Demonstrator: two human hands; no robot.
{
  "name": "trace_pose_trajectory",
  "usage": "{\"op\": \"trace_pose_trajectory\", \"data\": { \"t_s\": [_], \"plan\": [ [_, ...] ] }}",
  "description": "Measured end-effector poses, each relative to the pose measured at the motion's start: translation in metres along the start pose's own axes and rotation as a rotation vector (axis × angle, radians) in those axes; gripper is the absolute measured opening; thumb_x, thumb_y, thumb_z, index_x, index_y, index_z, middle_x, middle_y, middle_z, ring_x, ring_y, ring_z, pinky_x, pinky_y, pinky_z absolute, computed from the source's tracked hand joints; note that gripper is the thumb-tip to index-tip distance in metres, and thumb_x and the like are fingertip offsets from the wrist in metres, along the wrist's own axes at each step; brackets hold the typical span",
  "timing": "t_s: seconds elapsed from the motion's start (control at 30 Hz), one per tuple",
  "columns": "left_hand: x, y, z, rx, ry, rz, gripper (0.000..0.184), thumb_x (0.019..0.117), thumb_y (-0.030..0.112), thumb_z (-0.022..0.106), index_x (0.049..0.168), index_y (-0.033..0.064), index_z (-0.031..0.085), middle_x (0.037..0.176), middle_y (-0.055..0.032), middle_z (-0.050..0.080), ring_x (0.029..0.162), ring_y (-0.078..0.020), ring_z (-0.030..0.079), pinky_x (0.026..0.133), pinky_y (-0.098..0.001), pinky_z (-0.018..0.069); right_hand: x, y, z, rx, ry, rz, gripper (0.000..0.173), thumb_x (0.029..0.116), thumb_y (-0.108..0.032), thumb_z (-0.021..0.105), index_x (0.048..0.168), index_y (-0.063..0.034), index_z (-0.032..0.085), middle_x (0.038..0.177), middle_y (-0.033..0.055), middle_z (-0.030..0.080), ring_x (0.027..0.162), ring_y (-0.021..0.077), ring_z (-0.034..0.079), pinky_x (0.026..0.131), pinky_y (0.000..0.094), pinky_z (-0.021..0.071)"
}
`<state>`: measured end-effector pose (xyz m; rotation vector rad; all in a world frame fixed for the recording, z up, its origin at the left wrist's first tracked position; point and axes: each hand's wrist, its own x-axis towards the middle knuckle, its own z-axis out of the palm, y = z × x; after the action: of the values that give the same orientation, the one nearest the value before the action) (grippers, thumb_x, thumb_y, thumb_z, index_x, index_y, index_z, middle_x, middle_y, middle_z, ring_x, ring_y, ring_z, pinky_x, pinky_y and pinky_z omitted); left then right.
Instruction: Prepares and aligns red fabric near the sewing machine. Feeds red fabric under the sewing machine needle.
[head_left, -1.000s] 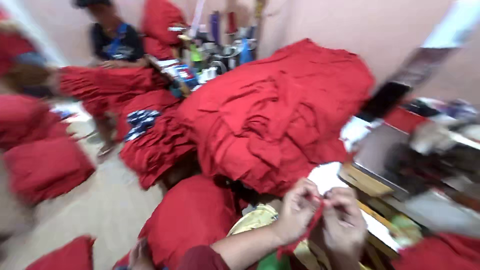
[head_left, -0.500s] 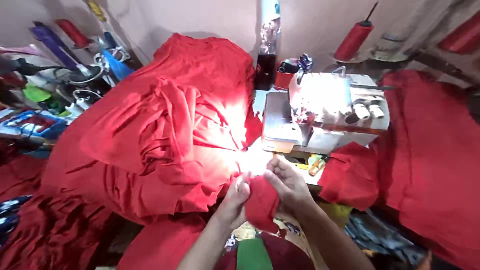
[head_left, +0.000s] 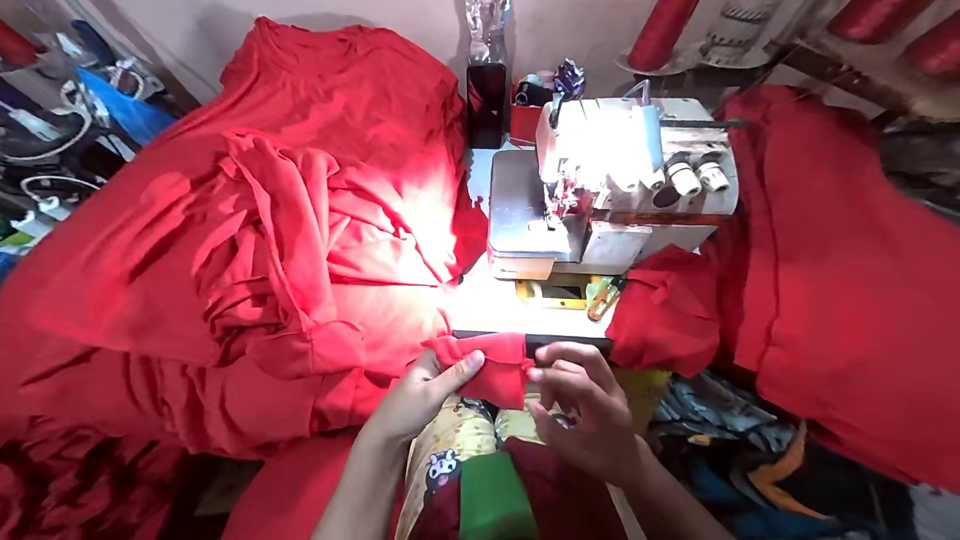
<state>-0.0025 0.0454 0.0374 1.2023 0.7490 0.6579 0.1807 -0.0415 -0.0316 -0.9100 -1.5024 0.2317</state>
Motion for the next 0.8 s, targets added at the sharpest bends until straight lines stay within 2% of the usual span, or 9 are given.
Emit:
{"op": "trace_pose_trajectory", "data": {
  "t_s": [0.1,0.17,0.23,0.33,0.43,0.53,0.63,0.73,0.8],
  "plan": [
    [0.002,-0.015,-0.012,0.002,-0.105,0.041,0.017,0.1022,0.007,0.053,0.104,0.0176,0.067,0.094,0.0097,0.076,0.09,-0.0012,0.072,0.087,-0.0234,0.06,0.005,0.011,0.012,-0.162,0.056,0.002,0.029,0.0894,-0.006,0.067,0.119,-0.0044,0.069,0.122,0.0155,0.063,0.083,0.0005,0.06,0.073,0.0081,0.0488],
    [0.002,-0.019,-0.015,-0.001,-0.114,0.062,0.016,0.1035,0.01,0.052,0.105,0.0178,0.066,0.095,0.0093,0.076,0.09,-0.0017,0.072,0.087,-0.024,0.06,0.01,0.017,0.01,-0.04,0.03,0.021,0.016,0.0982,-0.008,0.063,0.109,-0.0026,0.072,0.117,0.0118,0.071,0.1,0.0028,0.068,0.087,0.0134,0.0542],
    [0.003,-0.019,-0.014,0.015,-0.053,0.083,0.019,0.104,0.009,0.05,0.1,0.0174,0.067,0.089,0.0103,0.075,0.084,-0.0003,0.072,0.082,-0.0223,0.0601,0.014,0.019,0.006,0.098,-0.016,0.002,0.013,0.1025,-0.011,0.059,0.105,-0.0039,0.07,0.108,0.0056,0.074,0.104,0.0036,0.069,0.09,0.0172,0.0563],
    [0.006,-0.019,-0.007,0.036,0.151,0.136,0.025,0.1021,0.002,0.048,0.091,0.0132,0.068,0.079,0.0106,0.072,0.075,0.0012,0.069,0.074,-0.0197,0.0591,0.017,0.018,0.004,0.16,-0.074,-0.045,0.01,0.1011,-0.012,0.061,0.104,-0.0061,0.068,0.099,0.0037,0.07,0.097,0.0039,0.067,0.086,0.0163,0.0555],
    [0.007,-0.023,-0.005,-0.017,0.284,0.225,0.021,0.0975,-0.004,0.054,0.096,0.011,0.069,0.085,0.0098,0.074,0.078,0.001,0.069,0.075,-0.0191,0.0589,0.02,0.016,0.004,0.137,-0.104,-0.066,0.008,0.0983,-0.014,0.065,0.1,-0.0063,0.067,0.094,0.0033,0.068,0.094,0.003,0.065,0.083,0.0141,0.0538],
    [0.003,-0.025,-0.005,0.059,0.319,0.319,0.019,0.0945,-0.005,0.059,0.099,0.008,0.072,0.088,0.0101,0.075,0.081,0.0012,0.071,0.077,-0.019,0.0598,0.024,0.013,0.004,0.154,-0.152,-0.032,0.009,0.0955,-0.012,0.069,0.099,-0.0038,0.07,0.088,0.0042,0.066,0.086,0.0007,0.062,0.079,0.0108,0.0508],
    [-0.004,-0.022,-0.009,0.252,0.234,0.423,0.013,0.0936,-0.001,0.064,0.098,0.0054,0.075,0.093,0.0119,0.075,0.088,0.0047,0.069,0.084,-0.0169,0.0584,0.034,0.012,0.004,0.208,-0.214,0.03,0.008,0.0906,-0.008,0.072,0.095,-0.0012,0.073,0.083,0.0037,0.066,0.081,-0.003,0.06,0.073,0.0073,0.0481],
    [-0.013,-0.009,-0.001,0.393,0.141,0.439,0.009,0.0884,-0.003,0.066,0.091,-0.0055,0.074,0.093,0.0013,0.076,0.092,0.0051,0.069,0.089,-0.0144,0.0546,0.045,0.014,0.006,0.217,-0.245,0.042,0.004,0.0865,-0.009,0.074,0.089,-0.0062,0.073,0.088,0.0009,0.068,0.092,-0.0005,0.061,0.082,0.0116,0.0485],
    [-0.016,-0.006,-0.002,0.455,0.063,0.447,0.012,0.09,0.001,0.065,0.09,-0.0076,0.073,0.093,-0.0021,0.076,0.095,0.0061,0.068,0.091,-0.0129,0.0526,0.05,0.015,0.006,0.272,-0.293,0.067,0.005,0.0858,-0.008,0.074,0.086,-0.0049,0.07,0.103,0.0045,0.071,0.105,0.002,0.063,0.09,0.0147,0.0514]
  ]
}}
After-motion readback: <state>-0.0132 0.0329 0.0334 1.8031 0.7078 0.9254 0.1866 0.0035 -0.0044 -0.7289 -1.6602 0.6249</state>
